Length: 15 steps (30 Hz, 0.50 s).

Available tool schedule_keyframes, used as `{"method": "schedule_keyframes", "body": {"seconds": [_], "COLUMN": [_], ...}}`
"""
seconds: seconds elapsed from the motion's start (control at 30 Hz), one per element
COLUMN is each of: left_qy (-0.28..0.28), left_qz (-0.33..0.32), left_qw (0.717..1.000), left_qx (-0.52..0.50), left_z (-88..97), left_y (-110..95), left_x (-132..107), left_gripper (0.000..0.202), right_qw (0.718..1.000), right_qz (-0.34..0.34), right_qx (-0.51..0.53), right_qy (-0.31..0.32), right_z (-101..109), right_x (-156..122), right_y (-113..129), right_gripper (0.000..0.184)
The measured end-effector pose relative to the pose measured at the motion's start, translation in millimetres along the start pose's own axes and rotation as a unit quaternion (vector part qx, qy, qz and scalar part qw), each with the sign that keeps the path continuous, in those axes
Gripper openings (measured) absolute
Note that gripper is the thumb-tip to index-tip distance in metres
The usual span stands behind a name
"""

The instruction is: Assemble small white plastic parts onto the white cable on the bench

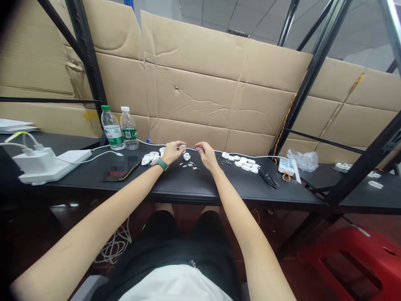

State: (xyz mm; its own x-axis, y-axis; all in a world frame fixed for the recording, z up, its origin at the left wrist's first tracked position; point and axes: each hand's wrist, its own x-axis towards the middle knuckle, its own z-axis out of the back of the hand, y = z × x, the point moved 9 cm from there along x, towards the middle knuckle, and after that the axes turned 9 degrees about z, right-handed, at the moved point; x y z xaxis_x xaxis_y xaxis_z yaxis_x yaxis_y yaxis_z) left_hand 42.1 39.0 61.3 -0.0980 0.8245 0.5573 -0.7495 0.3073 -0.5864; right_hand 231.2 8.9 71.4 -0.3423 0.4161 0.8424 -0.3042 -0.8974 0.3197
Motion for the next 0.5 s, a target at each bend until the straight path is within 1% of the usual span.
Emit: {"method": "schedule_keyframes", "body": {"seconds": [0.07, 0.17, 0.23, 0.3, 0.4, 0.5], "left_qy": [-0.002, -0.001, 0.001, 0.003, 0.002, -0.002], "left_qz": [0.001, 0.003, 0.005, 0.006, 0.010, 0.008], "left_qw": [1.000, 1.000, 1.000, 1.000, 1.000, 1.000], "left_qx": [0.002, 0.003, 0.003, 0.005, 0.010, 0.011], "left_z": [0.3, 0.3, 0.1, 0.1, 1.1, 2.4], "left_y": [0.2, 0.5, 0.7, 0.9, 1.9, 1.3], "left_x": [-0.1, -0.1, -0.2, -0.1, 0.2, 0.0], "left_gripper": [0.028, 0.028, 0.028, 0.028, 0.028, 0.027], "right_qw": [1.000, 0.997, 0.997, 0.998, 0.999, 0.997], "right_qz": [-0.019, -0.059, -0.060, -0.039, 0.010, 0.054], "right_qx": [-0.004, -0.045, -0.055, -0.046, -0.033, -0.029], "right_qy": [0.003, 0.004, 0.013, 0.026, 0.040, 0.046], "right_z": [-0.6, 1.1, 0.2, -3.0, -6.8, -7.4], "right_x": [-1.4, -4.3, -4.6, -3.5, -1.6, -0.7], "right_y": [-7.2, -18.3, -20.1, -17.6, -10.4, -3.5], "right_gripper": [0.038, 0.042, 0.040, 0.035, 0.028, 0.025]}}
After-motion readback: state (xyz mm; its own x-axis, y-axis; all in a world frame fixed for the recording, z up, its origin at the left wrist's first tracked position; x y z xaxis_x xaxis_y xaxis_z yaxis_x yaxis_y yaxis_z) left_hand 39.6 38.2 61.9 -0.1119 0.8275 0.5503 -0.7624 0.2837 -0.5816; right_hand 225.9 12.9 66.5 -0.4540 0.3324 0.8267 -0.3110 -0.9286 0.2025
